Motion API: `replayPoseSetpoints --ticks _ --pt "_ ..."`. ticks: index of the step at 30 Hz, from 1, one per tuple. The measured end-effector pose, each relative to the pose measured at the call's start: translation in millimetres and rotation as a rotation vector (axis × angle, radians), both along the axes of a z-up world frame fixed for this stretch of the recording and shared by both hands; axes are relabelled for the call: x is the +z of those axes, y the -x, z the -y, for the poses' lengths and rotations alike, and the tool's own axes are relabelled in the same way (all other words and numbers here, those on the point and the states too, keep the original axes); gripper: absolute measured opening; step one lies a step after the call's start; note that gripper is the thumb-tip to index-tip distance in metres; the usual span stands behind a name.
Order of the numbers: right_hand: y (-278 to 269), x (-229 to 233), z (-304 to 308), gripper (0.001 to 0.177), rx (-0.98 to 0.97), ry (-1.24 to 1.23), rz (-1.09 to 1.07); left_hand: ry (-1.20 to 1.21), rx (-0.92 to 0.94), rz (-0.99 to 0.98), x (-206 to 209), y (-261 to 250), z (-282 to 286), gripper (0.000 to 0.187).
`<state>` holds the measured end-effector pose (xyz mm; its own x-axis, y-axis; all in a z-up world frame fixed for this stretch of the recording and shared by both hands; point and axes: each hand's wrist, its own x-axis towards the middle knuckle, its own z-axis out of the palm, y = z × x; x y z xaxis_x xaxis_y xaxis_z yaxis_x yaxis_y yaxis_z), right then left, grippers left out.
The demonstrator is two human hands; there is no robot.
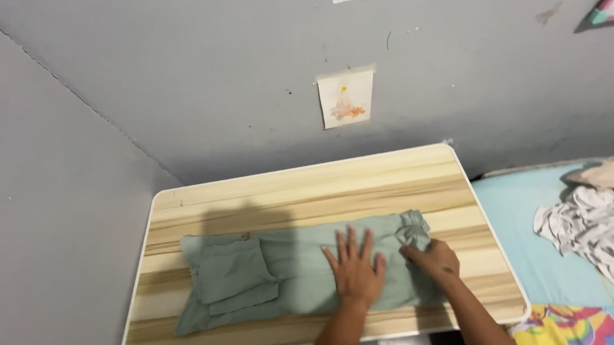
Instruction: The person is folding several t-shirts on a small table and placing them in stacks on a bed.
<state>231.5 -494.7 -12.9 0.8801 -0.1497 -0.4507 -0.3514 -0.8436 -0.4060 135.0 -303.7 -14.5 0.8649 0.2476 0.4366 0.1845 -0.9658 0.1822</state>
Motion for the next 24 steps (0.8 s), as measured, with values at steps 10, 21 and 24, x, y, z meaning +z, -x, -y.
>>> replayPoseSetpoints --ticks 10,21,24 --pt "-9.2 13.1 43.4 0.108 0.026 -0.943 -0.359 0.141 -0.168 -0.189 17.9 -0.8 8.3 0.077" --pt "-5.0 72.7 -69.0 0.087 0.359 -1.206 -0.505 2.343 -0.004 0.147 16.0 58.6 -52.3 0.084" --pt "-11.2 33.6 -76.4 0.055 0.512 -0.587 -0.027 2.637 0.036 0.148 13.0 63.3 -72.6 0.085"
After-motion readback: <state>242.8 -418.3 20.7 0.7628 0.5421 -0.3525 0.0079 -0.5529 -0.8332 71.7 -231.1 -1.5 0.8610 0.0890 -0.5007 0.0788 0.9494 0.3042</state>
